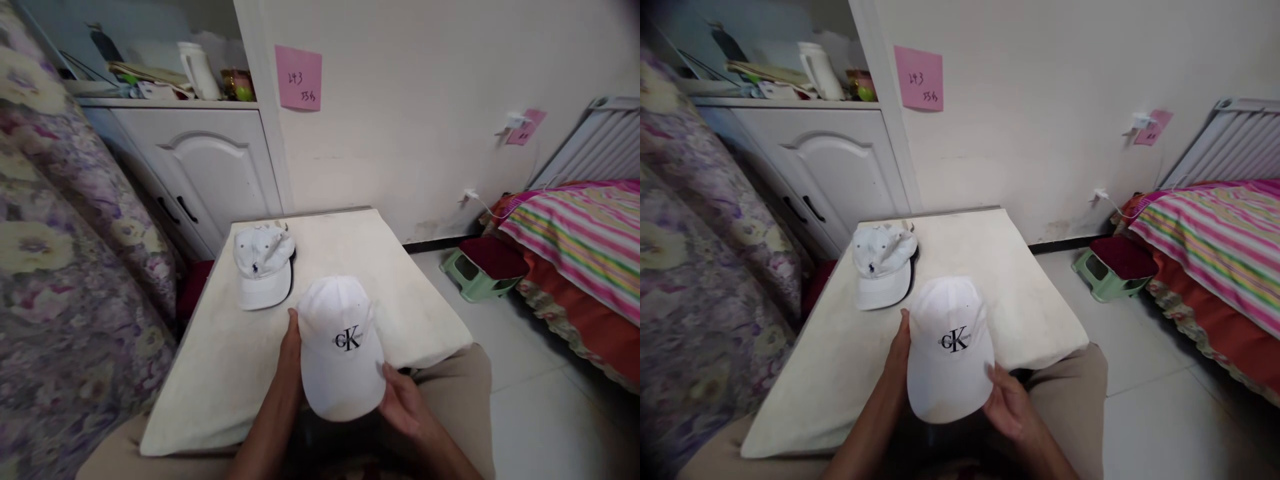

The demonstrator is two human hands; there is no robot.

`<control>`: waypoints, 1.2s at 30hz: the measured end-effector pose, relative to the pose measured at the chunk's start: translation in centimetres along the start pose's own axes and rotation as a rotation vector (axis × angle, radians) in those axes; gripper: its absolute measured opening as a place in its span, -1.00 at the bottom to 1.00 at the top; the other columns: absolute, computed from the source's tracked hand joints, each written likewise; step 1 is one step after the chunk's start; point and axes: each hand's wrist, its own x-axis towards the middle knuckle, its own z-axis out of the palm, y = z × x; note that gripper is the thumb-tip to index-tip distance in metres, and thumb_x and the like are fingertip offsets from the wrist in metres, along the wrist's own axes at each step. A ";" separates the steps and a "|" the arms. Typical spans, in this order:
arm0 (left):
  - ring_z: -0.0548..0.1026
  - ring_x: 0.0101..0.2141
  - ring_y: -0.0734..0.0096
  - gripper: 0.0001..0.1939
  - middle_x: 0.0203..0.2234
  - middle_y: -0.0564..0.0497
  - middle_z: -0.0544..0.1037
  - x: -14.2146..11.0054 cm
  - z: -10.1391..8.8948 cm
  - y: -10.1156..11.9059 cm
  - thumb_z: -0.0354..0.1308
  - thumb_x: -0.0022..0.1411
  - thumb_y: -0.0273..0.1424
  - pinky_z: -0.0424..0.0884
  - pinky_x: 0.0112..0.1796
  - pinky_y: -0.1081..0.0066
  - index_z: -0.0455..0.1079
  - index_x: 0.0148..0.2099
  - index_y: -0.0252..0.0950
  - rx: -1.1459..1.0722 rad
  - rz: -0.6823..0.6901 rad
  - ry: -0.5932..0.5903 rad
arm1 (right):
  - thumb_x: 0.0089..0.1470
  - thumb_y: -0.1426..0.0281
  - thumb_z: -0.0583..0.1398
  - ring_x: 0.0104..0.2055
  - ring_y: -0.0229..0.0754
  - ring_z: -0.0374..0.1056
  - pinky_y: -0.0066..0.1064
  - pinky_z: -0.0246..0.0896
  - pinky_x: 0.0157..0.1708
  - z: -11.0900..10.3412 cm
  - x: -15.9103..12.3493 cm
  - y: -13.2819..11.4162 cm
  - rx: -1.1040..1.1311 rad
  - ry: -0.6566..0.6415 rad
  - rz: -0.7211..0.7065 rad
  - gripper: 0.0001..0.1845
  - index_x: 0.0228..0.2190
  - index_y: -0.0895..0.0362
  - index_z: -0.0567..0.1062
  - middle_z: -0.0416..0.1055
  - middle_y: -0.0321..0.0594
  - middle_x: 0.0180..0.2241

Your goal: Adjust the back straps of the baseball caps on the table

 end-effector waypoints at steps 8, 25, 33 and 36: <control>0.60 -0.11 -0.08 -0.41 -0.18 -0.21 0.68 -0.2 1.1 -0.4 0.03 0.32 0.00 0.48 -0.07 0.10 0.45 0.16 -0.33 -0.038 -0.059 -0.058 | 0.05 0.55 0.30 0.07 -0.09 0.46 -0.15 0.30 0.17 1.1 -1.8 1.1 0.033 0.048 -0.102 -0.61 -0.07 0.04 0.54 0.53 -0.21 0.04; 0.55 -0.46 0.38 -0.62 -0.47 -0.11 0.57 5.3 -2.5 -0.2 -0.06 0.44 -0.38 0.52 -0.38 0.39 0.53 -0.28 -0.43 -0.170 0.002 0.005 | 0.03 0.73 0.19 -0.08 -0.19 0.55 -0.46 0.52 -0.10 1.7 17.9 -21.4 -0.149 0.018 -0.441 -0.40 0.07 0.08 0.41 0.62 -0.22 -0.11; 0.55 -0.45 0.39 -0.67 -0.45 -0.11 0.56 5.5 -2.7 -0.5 -0.06 0.43 -0.48 0.53 -0.36 0.37 0.51 -0.28 -0.42 -0.206 -0.027 0.091 | 0.01 0.78 0.13 -0.27 -0.22 0.58 -0.48 0.55 -0.21 -2.4 25.2 -26.8 -0.225 0.159 -0.414 -0.45 0.02 0.18 0.44 0.64 -0.18 -0.25; 0.55 -0.45 0.38 -0.68 -0.45 -0.11 0.56 5.4 -2.7 -0.5 -0.06 0.42 -0.50 0.53 -0.36 0.37 0.50 -0.28 -0.43 -0.209 -0.037 0.091 | 0.01 0.77 0.13 -0.26 -0.17 0.58 -0.44 0.56 -0.23 -4.3 24.6 -27.1 -0.276 0.212 -0.387 -0.49 -0.02 0.20 0.47 0.63 -0.13 -0.26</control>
